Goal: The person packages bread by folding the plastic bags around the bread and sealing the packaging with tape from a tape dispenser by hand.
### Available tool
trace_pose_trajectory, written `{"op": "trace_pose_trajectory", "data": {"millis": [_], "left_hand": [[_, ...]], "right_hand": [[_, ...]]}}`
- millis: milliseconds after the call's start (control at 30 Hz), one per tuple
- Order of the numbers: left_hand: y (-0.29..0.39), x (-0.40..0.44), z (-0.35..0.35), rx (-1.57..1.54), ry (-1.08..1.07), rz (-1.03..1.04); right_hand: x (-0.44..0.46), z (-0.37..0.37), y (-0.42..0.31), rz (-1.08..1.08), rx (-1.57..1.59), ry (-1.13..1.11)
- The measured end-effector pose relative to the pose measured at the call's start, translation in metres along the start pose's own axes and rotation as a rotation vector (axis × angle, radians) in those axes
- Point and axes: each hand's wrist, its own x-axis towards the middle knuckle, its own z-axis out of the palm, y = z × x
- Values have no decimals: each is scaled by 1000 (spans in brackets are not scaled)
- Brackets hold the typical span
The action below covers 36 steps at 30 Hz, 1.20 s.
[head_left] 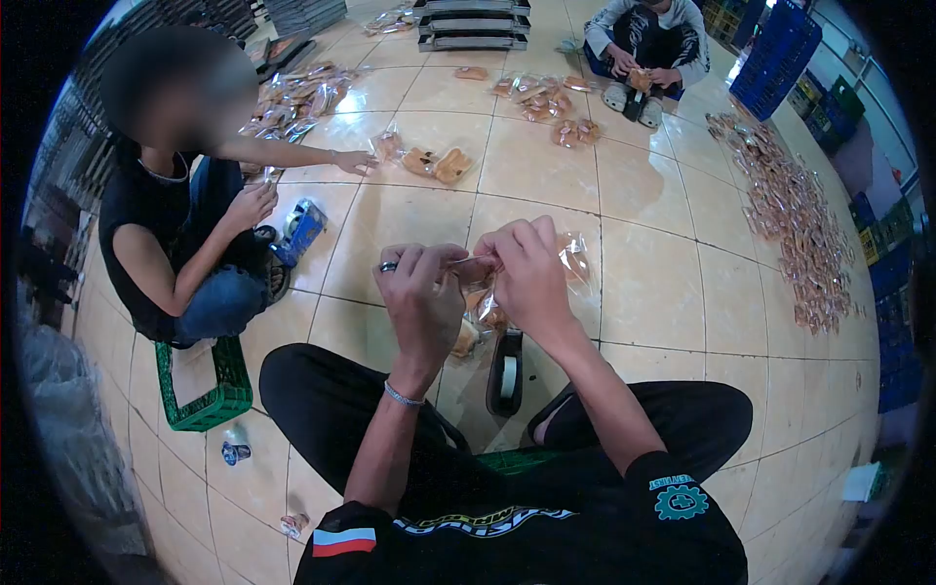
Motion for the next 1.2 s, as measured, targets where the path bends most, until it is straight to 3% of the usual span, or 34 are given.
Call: {"op": "trace_pose_trajectory", "data": {"millis": [67, 167, 267, 333, 367, 433, 467, 533, 633, 667, 700, 767, 800, 867, 1033, 1067, 1133, 1200], "left_hand": [[0, 0, -1, 134, -46, 67], [-13, -4, 2, 180, -164, -10], [-44, -5, 9, -36, -227, -149], [-58, -9, 14, -838, -417, -653], [-64, -12, 16, -839, -413, -655], [-64, -10, 19, -1025, -560, -1012], [-60, -11, 19, -1026, -560, -1015], [-50, -9, 22, -1045, -466, -1178], [-53, -14, 30, -963, -374, -1145], [-55, -15, 32, -959, -377, -1152], [-58, -16, 33, -933, -343, -1129], [-65, -19, 35, -905, -316, -1107], [-70, -19, 36, -972, -252, -1071], [-71, -18, 36, -1038, -186, -1032], [-53, -7, 25, -956, -505, -853], [-46, -7, 22, -958, -510, -858], [-32, -6, 19, -1009, -590, -649], [-30, -8, 22, -977, -593, -673]], "right_hand": [[-2, 1, 1, 5, -53, -54], [-3, -2, 9, -41, -105, -133], [2, -14, 14, 48, -123, -274], [-3, -11, 26, 196, 87, -332], [-6, -6, 33, 194, 88, -336], [-11, 2, 48, 648, 482, -438], [-16, 7, 51, 650, 481, -441], [-21, 17, 50, 1036, 686, -434], [-28, 29, 46, 918, 498, -490], [-32, 28, 43, 671, 170, -478], [-33, 29, 38, 678, 174, -481], [-33, 30, 32, 310, 354, -115], [-30, 22, 29, 311, 352, -112], [-22, 2, 22, 228, 300, -394], [-10, -19, 33, 352, 324, -469], [-10, -21, 36, 392, 352, -453], [-11, -24, 37, 474, 396, -451], [-17, -22, 42, 556, 444, -446]]}}
